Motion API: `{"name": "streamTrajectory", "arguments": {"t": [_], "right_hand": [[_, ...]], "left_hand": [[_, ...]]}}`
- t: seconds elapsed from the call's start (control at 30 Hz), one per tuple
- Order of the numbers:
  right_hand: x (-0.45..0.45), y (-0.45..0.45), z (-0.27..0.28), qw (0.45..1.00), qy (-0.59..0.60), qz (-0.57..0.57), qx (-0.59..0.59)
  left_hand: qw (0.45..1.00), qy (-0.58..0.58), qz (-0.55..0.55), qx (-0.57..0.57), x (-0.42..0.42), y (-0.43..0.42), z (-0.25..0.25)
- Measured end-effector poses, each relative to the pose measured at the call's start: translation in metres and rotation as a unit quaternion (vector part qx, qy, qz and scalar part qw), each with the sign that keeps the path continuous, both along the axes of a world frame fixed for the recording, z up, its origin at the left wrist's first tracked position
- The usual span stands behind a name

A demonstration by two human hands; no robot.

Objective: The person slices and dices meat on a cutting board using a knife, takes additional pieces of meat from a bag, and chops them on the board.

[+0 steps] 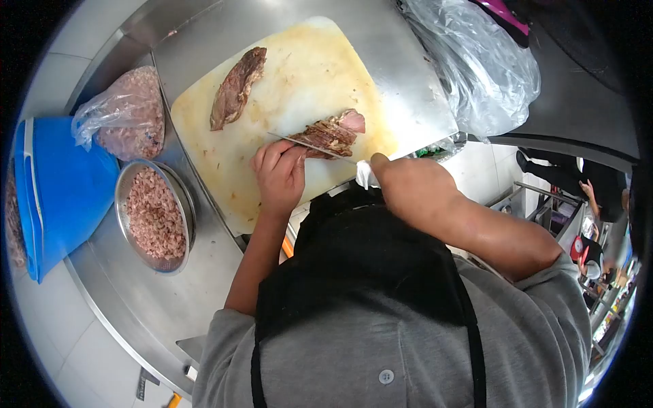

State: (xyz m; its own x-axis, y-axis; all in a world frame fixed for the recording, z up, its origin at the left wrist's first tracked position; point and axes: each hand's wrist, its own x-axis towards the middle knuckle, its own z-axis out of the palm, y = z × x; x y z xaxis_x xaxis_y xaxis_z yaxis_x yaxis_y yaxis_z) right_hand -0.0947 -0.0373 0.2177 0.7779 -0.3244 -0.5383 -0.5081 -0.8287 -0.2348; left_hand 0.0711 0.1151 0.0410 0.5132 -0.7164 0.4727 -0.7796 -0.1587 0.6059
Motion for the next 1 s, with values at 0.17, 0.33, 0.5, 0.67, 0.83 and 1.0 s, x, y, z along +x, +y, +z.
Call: {"name": "streamTrajectory", "arguments": {"t": [0.17, 0.33, 0.5, 0.67, 0.83, 1.0], "right_hand": [[0.035, -0.005, -0.054, 0.997, -0.078, 0.012, 0.015], [0.011, -0.009, 0.009, 0.996, 0.084, -0.015, 0.029], [0.011, 0.002, -0.068, 0.998, -0.049, -0.018, 0.033], [0.043, 0.025, -0.089, 0.998, -0.025, 0.004, 0.065], [0.068, 0.048, -0.093, 0.992, -0.054, -0.06, 0.094], [0.062, 0.033, -0.104, 0.992, -0.092, -0.02, 0.078]], "left_hand": [[1.0, 0.014, -0.024, 0.0, 0.003, 0.002, -0.009], [1.0, 0.019, -0.019, 0.007, 0.001, 0.0, -0.003], [0.999, 0.012, -0.032, 0.004, 0.0, 0.002, -0.008], [0.997, -0.04, -0.034, 0.048, 0.022, 0.033, -0.03], [0.995, -0.096, 0.011, 0.028, 0.054, 0.072, -0.021], [0.998, 0.032, 0.041, 0.045, 0.056, 0.077, -0.024]]}}
